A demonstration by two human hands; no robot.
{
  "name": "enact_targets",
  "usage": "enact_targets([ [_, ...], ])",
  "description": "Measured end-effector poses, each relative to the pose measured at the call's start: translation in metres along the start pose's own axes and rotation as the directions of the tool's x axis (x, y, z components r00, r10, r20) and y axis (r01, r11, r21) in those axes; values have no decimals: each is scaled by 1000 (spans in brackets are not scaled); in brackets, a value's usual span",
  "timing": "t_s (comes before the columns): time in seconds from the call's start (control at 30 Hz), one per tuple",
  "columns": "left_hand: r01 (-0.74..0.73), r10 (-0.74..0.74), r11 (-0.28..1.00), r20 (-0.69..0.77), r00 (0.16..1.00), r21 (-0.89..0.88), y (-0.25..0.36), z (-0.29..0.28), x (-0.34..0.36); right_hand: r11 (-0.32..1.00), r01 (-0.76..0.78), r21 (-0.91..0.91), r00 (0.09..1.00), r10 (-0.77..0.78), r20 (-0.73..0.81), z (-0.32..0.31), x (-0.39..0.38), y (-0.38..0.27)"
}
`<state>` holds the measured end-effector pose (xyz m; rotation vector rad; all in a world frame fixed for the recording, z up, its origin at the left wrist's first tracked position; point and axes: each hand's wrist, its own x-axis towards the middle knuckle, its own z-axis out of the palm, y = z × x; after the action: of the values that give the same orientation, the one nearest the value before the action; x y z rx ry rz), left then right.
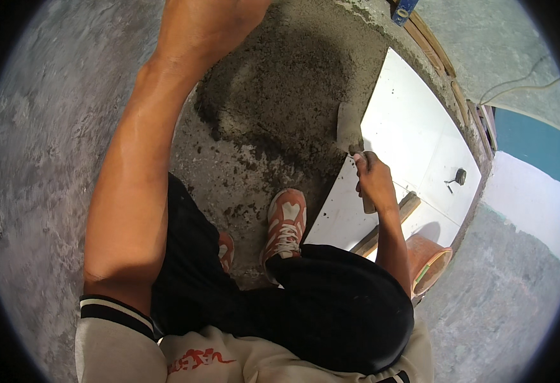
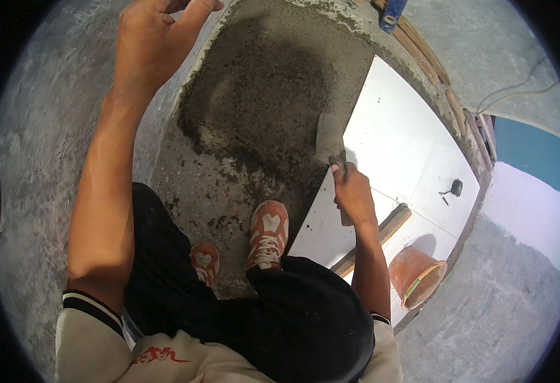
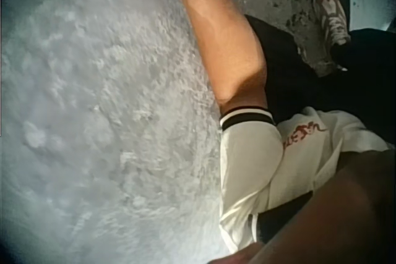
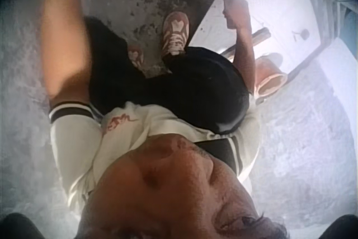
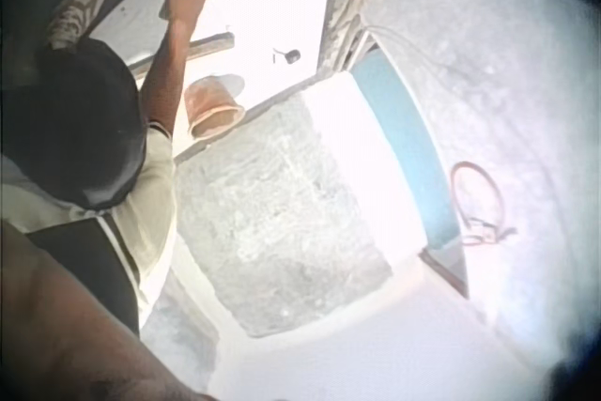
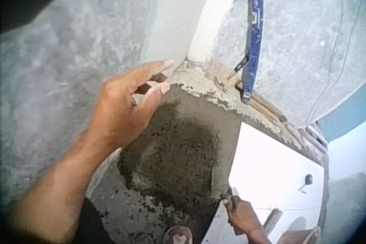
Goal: The person scoops cement from a bucket and spreads it onto the floor using a trowel. They then use a wooden straightedge to level the cement surface and smooth it with the trowel.
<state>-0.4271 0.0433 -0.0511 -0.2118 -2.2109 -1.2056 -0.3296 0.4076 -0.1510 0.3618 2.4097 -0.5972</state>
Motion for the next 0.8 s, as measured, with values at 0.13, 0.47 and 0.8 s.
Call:
enact_targets([
  [0.13, 377, -377, 922, 18, 926, -86, 21, 26, 17, 986, 100, -132, 972, -125, -200, -21, 46, 16],
  [0.47, 21, -24, 994, -25, 999, -109, 1, 5, 1, 935, 120, -334, 967, -187, -175, -6, 25, 26],
  [0.8, 58, -85, 928, -57, 995, -367, -96, 6, 2, 969, 120, -217, 908, -196, -370, 54, -12, 80],
])
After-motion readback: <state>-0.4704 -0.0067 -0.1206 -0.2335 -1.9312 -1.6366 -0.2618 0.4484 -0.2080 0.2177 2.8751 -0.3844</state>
